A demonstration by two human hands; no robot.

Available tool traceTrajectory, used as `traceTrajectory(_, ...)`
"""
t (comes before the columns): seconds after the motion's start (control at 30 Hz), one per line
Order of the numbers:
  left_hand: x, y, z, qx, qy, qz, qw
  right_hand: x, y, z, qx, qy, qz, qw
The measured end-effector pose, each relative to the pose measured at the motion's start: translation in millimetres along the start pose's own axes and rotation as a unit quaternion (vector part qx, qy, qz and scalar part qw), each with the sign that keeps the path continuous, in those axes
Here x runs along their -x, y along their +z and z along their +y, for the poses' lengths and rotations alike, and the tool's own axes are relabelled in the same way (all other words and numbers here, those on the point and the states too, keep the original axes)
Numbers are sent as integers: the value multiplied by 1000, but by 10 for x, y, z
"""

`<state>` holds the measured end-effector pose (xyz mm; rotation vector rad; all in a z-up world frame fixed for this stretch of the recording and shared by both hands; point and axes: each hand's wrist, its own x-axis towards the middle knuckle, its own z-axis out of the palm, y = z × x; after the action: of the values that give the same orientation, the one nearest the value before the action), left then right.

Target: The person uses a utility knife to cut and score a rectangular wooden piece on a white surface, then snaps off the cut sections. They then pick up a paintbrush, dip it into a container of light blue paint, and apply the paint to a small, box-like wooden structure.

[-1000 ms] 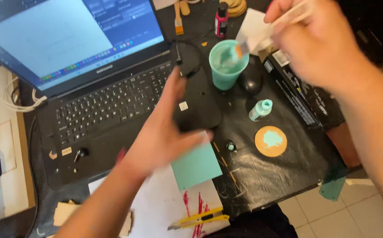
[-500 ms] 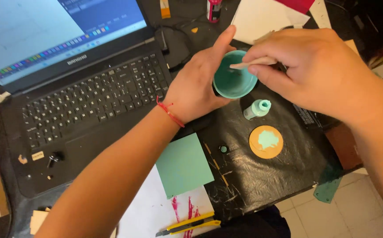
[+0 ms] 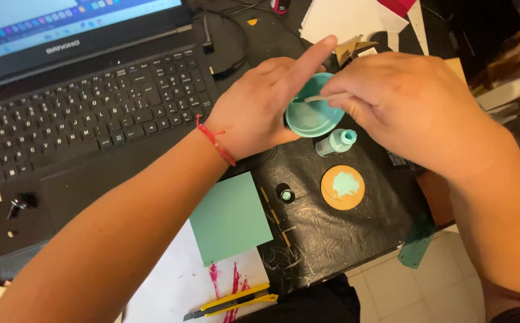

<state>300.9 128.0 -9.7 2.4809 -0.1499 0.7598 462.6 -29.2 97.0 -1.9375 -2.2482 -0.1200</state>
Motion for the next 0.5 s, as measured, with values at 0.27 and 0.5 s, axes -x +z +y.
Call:
traceTrajectory(0.27, 7, 7, 17, -1, 9, 2, 1000, 28, -10, 16, 4, -31, -12, 999)
traceTrajectory(0.5, 0, 8, 5, -12, 10, -22, 1000, 8, -103, -7, -19, -28, -35, 999)
